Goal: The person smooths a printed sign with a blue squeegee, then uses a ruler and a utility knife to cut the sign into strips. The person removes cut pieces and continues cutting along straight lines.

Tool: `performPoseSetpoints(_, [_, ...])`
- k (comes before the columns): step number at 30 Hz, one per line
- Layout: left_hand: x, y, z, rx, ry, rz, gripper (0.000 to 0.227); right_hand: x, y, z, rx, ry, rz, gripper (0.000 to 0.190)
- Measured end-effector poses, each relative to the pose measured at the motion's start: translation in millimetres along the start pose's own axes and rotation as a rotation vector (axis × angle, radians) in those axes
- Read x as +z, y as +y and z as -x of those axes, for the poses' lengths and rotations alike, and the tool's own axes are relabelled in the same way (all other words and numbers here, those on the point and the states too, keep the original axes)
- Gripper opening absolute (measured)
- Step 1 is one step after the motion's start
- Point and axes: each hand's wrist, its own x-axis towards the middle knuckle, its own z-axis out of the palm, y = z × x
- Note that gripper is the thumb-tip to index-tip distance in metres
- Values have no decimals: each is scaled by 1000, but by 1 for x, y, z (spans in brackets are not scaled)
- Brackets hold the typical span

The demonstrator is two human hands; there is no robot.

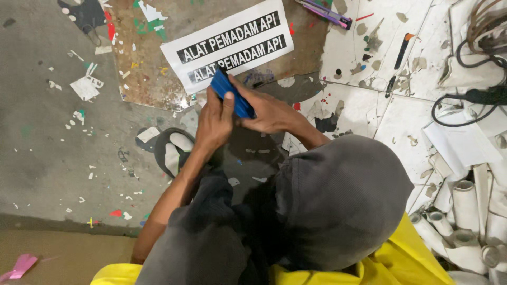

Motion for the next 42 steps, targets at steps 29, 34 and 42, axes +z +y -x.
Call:
performPoseSetpoints(29, [17,-48,-98,59,44,-846,91,-51,29,-20,347,414,282,39])
performPoseSetpoints(34, [9,-47,-97,112,73,-827,84,-43,71,-6,517,543,473,47])
performPoseSetpoints(42, [-15,-40,-101,74,-45,-670,75,-46,61,29,685,684,552,50])
